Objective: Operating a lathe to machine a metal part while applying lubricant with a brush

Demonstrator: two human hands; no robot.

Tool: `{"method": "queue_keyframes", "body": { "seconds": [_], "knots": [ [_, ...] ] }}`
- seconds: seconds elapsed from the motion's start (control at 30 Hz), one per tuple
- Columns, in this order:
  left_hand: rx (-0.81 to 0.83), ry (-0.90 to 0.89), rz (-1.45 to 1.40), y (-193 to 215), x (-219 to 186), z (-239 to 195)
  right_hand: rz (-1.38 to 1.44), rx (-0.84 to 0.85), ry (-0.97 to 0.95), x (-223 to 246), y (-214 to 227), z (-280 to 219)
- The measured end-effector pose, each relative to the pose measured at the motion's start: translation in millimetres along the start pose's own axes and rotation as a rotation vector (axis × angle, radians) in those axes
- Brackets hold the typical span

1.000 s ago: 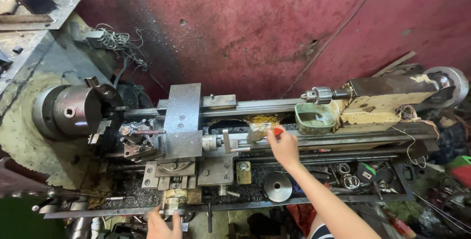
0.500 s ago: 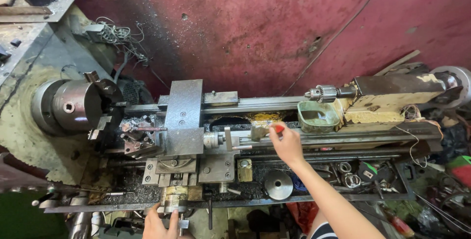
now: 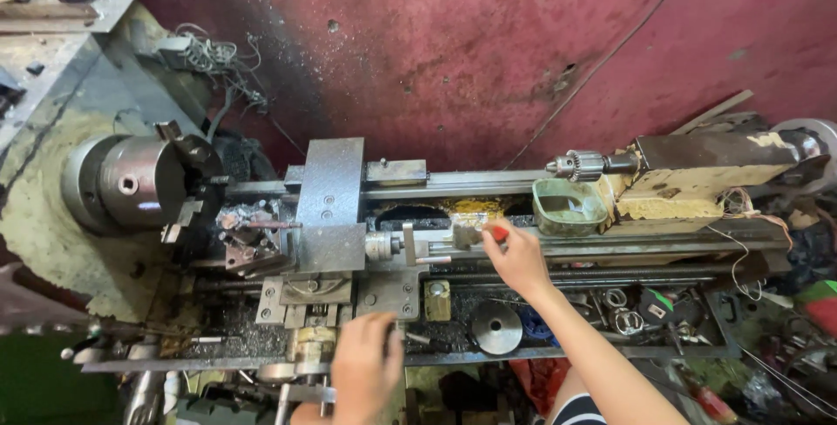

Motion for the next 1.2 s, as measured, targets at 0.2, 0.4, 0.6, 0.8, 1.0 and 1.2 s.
{"method": "queue_keyframes", "body": {
  "seconds": [0.2,0.4,0.6,0.8,1.0,1.2],
  "knots": [
    [-0.157,-0.149,0.074,-5,-28,67,-0.257,-0.137,-0.063,-7,35,-5],
    [0.018,0.055,0.262,20,0,108,-0.505,-0.422,0.115,-21,-6,-6],
    [0.218,-0.007,0.256,13,8,120,-0.069,-0.182,0.059,13,-39,24],
    [0.286,0.019,0.188,20,6,135,0.059,-0.089,-0.149,-16,-46,25],
    [0.474,-0.006,0.333,12,26,139,-0.377,-0.344,-0.01,-5,30,-1],
    [0.54,-0.017,0.279,8,32,147,-0.469,-0.336,0.096,5,-13,4]
  ]
}}
Point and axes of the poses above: each hand's wrist, its own z-axis towards the middle knuckle, its own y-axis out of the back of the hand, x = y × z, the point moved 6 cm from there along z, towards the middle knuckle, and after that the axes turned 8 degrees about x, right-handed, at the moved point
